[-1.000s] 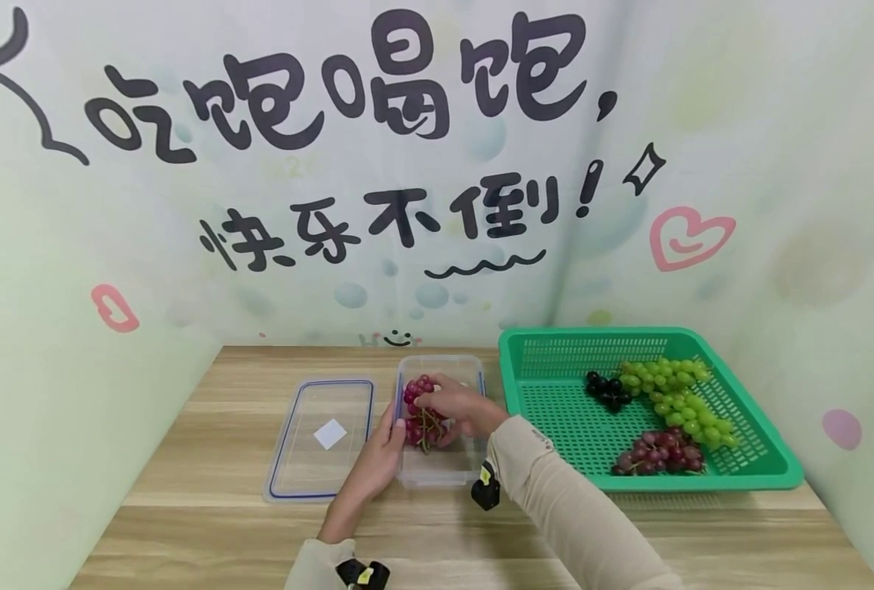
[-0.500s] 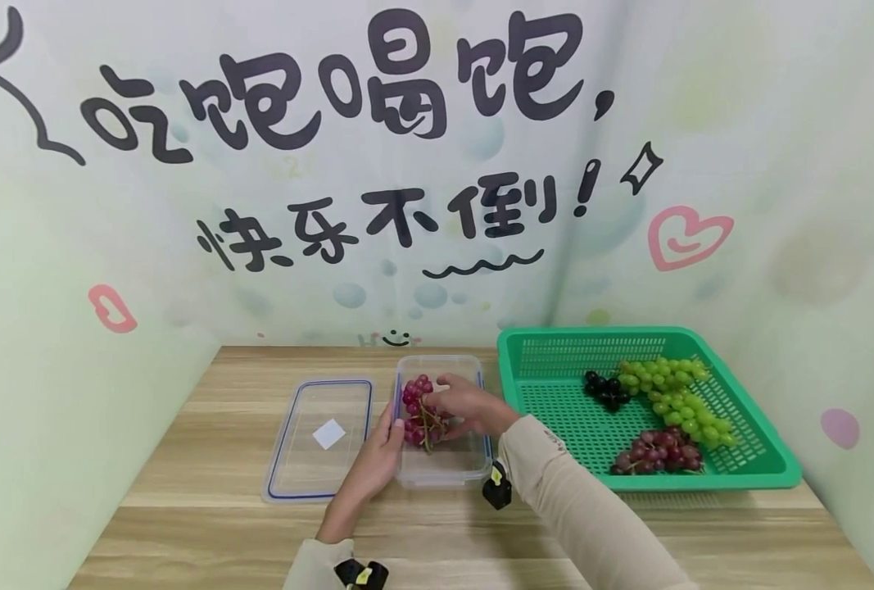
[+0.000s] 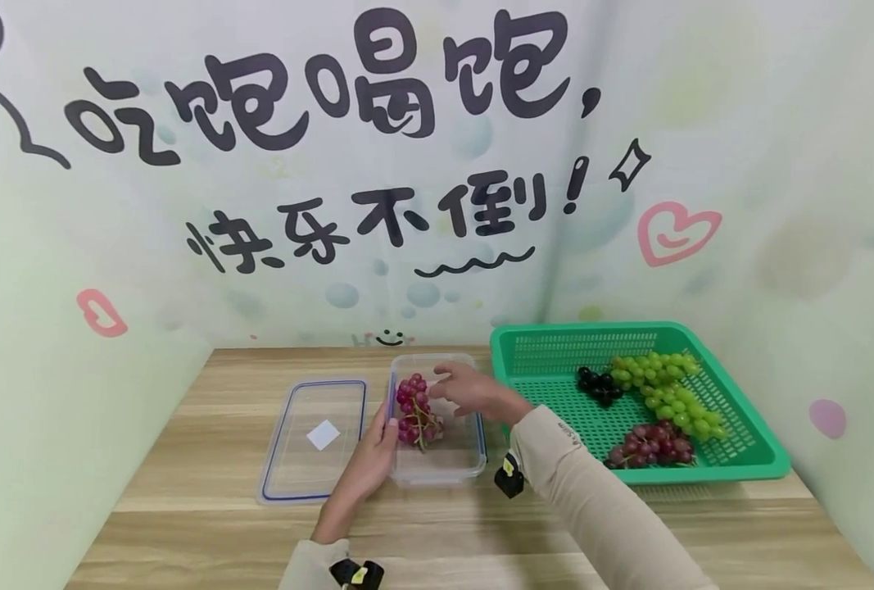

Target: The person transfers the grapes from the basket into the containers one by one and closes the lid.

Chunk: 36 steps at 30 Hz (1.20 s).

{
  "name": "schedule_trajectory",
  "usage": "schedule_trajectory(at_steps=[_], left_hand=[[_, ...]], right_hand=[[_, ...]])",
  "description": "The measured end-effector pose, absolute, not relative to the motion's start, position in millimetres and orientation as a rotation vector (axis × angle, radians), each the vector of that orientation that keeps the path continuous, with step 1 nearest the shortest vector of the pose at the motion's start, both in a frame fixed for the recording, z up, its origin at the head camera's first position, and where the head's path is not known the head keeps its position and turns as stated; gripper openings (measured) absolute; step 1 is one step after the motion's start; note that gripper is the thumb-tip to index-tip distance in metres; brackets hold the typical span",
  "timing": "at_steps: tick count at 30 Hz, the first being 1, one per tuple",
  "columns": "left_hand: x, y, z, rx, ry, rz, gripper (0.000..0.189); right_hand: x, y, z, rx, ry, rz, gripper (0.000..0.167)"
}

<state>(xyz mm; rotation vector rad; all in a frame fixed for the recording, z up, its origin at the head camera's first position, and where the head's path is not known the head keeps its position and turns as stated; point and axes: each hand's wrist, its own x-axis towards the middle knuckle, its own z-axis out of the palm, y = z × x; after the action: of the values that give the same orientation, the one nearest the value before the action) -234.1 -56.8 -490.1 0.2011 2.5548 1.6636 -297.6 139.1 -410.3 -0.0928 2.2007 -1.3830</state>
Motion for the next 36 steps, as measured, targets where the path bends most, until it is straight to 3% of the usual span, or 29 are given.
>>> schedule_trajectory(at_steps=[36], left_hand=[[-234, -56, -491, 0.233, 2.555, 1.676, 0.055]], right_hand=[[-309, 218, -362, -0.127, 2.239, -1.539, 0.051]])
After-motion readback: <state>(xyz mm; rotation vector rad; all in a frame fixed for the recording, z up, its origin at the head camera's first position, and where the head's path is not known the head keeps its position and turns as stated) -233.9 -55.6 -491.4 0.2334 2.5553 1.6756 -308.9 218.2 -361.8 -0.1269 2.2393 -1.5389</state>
